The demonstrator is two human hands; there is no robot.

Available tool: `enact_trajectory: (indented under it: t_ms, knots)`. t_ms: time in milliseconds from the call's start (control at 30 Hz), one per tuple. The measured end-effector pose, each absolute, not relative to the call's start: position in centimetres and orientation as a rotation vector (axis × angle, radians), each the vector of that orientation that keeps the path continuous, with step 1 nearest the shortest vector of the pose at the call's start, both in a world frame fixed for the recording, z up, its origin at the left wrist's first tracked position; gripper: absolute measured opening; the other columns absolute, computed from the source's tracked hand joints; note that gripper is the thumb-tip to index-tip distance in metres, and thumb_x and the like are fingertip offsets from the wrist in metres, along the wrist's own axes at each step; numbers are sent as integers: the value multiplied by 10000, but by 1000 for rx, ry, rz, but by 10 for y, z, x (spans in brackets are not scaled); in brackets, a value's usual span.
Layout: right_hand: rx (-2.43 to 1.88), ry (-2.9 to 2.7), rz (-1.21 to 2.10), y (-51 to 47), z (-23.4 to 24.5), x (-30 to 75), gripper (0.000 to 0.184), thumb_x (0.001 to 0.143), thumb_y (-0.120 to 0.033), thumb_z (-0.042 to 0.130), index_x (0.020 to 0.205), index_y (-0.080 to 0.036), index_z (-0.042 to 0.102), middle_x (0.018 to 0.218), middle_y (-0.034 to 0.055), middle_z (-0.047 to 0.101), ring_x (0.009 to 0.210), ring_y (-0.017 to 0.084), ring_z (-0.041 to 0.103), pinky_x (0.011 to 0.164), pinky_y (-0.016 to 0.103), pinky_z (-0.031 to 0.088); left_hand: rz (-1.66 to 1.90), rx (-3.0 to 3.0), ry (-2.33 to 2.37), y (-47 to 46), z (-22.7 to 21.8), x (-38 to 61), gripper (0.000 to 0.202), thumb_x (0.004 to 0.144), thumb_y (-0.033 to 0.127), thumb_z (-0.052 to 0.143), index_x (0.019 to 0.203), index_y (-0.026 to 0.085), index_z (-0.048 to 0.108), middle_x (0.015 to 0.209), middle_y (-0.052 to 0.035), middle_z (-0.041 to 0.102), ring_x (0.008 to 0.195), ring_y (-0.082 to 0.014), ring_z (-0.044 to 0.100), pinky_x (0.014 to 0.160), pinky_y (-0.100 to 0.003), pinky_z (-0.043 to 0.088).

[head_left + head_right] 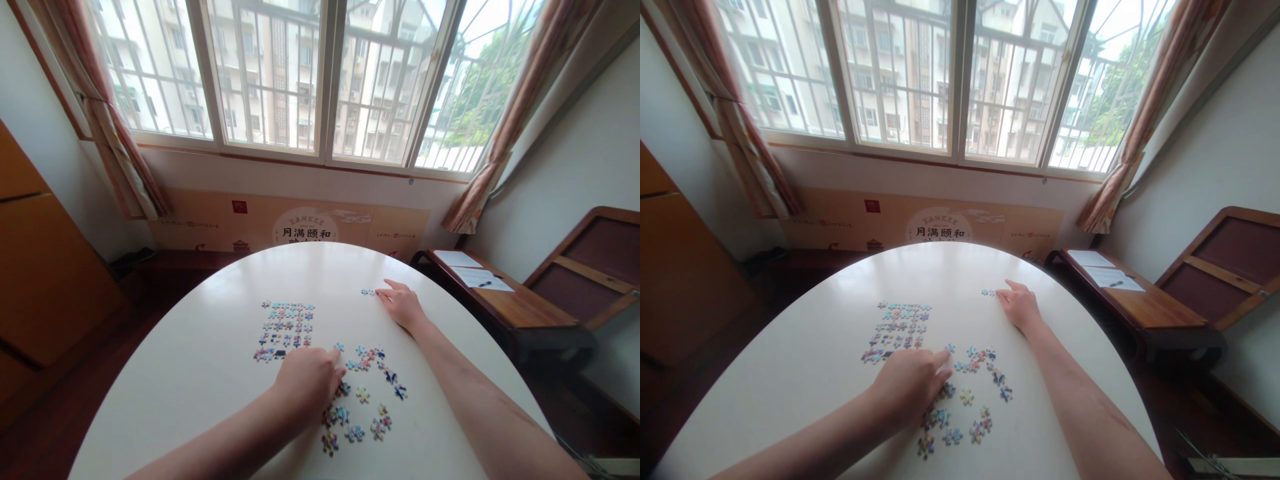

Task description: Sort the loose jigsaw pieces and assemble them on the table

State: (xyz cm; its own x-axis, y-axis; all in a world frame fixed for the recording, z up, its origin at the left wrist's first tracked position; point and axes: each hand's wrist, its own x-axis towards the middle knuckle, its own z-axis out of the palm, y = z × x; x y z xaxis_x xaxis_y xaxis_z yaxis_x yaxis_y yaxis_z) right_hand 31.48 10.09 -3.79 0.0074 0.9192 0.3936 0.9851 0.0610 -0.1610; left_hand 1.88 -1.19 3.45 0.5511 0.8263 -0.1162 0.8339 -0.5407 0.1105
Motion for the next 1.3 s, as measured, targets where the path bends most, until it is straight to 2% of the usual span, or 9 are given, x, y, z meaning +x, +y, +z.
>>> enact_trajectory:
  t_ms: [200,367,633,867,1033,1167,1300]
  knots:
    - [-1921,-1898,-241,103,-40,318,324,977,-336,479,1166,-329,742,1413,41,578,1262,267,532,1027,448,441,-77,2612,1417,-12,34,18,332,962,366,433,1069,193,695,867,-118,728,817,-298,701,713,-387,511]
    - [-1956,-1895,-219,103,-41,319,319,969,-349,486,1112,-317,769,1394,53,593,1245,285,546,1011,460,452,-72,2620,1415,-11,33,18,328,961,370,440,1073,194,693,873,-122,728,820,-298,702,720,-395,515]
    - [-1958,-1924,-207,102,-38,317,313,955,-341,505,1134,-327,762,1392,46,598,1243,282,547,1005,448,462,-80,2634,1424,-12,34,19,324,968,366,440,1071,196,696,867,-113,733,819,-300,709,716,-408,534]
    - [-1927,-1910,-257,101,-38,316,302,953,-336,511,1113,-329,767,1389,43,601,1232,282,548,997,465,453,-69,2636,1422,-12,33,19,321,961,367,437,1040,182,687,844,-113,725,804,-288,705,709,-379,518]
    - [-1879,-1915,-288,101,-35,309,321,963,-321,491,1161,-320,744,1434,53,558,1306,279,486,1034,478,408,-55,2621,1424,-11,32,19,341,953,396,431,1045,189,686,843,-108,723,801,-271,696,715,-360,505]
    - [-1810,-2086,-233,100,-35,299,349,978,-349,481,1260,-326,686,1515,79,468,1419,302,362,1101,530,315,-49,2628,1427,-11,31,18,343,955,401,433,1045,191,690,858,-107,728,803,-274,698,717,-369,514]
    - [-1842,-2148,-146,99,-36,295,348,1003,-396,439,1258,-379,676,1580,45,373,1476,320,253,1119,595,248,-53,2639,1422,-12,30,19,342,958,399,439,1061,189,689,874,-114,728,810,-290,703,711,-388,527]
